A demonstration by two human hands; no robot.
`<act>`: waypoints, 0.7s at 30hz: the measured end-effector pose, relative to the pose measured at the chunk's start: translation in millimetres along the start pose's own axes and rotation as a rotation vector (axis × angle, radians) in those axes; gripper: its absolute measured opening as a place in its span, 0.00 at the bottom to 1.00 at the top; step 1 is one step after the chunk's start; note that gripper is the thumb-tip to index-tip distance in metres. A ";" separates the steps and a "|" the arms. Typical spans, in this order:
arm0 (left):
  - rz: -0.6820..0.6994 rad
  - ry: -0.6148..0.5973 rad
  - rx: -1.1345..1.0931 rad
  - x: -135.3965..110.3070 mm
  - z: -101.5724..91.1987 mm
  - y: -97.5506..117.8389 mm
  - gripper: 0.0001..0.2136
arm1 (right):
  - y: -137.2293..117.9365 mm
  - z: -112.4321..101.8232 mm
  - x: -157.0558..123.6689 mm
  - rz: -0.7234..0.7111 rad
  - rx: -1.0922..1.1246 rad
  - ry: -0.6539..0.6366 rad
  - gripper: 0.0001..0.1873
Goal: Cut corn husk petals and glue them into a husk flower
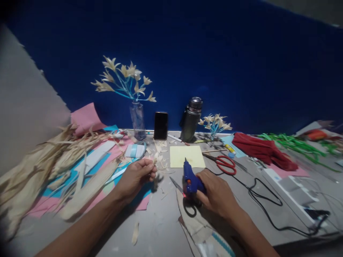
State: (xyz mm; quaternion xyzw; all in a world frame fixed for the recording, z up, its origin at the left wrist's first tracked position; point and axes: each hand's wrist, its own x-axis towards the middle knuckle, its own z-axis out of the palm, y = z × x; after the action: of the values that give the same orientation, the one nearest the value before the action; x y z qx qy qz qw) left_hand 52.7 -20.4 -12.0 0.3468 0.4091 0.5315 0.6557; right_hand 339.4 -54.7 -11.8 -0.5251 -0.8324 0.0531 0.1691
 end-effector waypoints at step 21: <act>-0.146 0.012 -0.043 9.0 -3.9 -4.7 0.17 | 14.7 -14.8 -15.5 0.323 -0.011 -0.035 0.11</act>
State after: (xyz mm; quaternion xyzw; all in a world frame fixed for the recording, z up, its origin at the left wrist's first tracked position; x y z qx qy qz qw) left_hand 52.1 -12.4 -19.4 0.2986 0.4257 0.4930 0.6976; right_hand 363.0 -63.4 -5.4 -0.6520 -0.7403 0.0841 0.1407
